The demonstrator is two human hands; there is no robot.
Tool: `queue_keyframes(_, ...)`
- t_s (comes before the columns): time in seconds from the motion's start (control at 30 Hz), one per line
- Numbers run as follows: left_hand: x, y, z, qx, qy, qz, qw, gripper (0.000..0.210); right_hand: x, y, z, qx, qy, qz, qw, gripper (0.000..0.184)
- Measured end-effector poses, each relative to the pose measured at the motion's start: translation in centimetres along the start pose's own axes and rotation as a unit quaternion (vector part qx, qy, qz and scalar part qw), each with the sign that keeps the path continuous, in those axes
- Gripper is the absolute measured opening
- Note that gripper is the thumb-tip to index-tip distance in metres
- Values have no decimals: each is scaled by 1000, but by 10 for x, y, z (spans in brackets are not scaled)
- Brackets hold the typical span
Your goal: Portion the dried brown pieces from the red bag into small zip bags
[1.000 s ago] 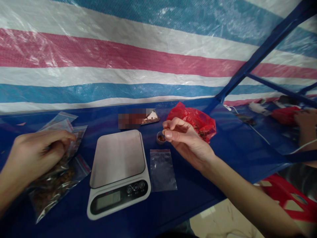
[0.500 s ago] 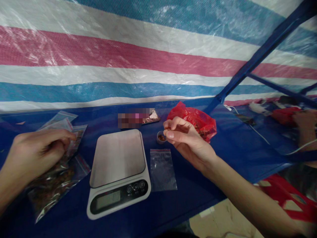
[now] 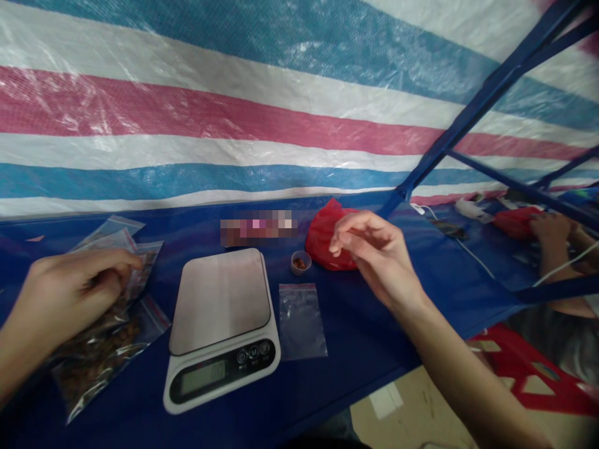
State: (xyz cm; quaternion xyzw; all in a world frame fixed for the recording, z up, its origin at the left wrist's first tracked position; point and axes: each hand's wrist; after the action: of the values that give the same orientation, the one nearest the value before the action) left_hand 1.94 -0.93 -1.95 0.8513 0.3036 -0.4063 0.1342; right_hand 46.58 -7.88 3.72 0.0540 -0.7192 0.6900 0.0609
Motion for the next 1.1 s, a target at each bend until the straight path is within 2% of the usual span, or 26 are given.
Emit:
queue_keyframes(0.1,1,-3,3,-15,-8,-3,1000,25,-41,-6,15,-20,63,114,991,6)
queue_keyframes(0.17,1,-4,4,-21,-18,-7,1000,26,-68,-5,26,-15,68,216,974,13)
queue_keyframes(0.27,1,-4,4,-29,-21,-9,999,26,-97,2,36,-34,86,412,906,21)
queue_keyframes(0.33,1,-2,1,-37,-18,-7,999,26,-107,6,37,-59,113,507,852,25)
queue_keyframes(0.4,0,0,-3,-39,-18,-4,999,26,-112,10,32,-76,119,566,812,29)
queue_keyframes(0.53,-4,2,-10,-45,-32,10,998,27,-117,15,12,-85,60,629,770,34)
queue_keyframes(0.6,-5,1,-11,-59,-38,12,997,27,-121,18,0,-90,7,644,760,35)
queue_keyframes(0.7,-5,-2,-8,-75,-56,12,996,29,-126,21,-17,-84,-74,649,752,46)
queue_keyframes(0.83,-4,-5,-4,-84,-66,16,994,31,-127,20,-33,-95,-96,652,746,60)
queue_keyframes(1.0,-4,-2,-5,-107,-67,27,992,31,-120,3,-40,-110,-135,636,752,42)
queue_keyframes(1.1,-6,0,-8,-106,-77,26,991,30,-120,-12,-39,-101,-121,630,761,33)
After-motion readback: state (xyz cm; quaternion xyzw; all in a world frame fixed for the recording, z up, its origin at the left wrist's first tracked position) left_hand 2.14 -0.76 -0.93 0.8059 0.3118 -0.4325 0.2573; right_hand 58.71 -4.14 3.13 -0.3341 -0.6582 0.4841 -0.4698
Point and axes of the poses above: each hand's wrist, its own z-axis away from the middle knuckle, its own x-axis out of the palm, y = z × x, and after that the axes turned 14 degrees about x, right-handed
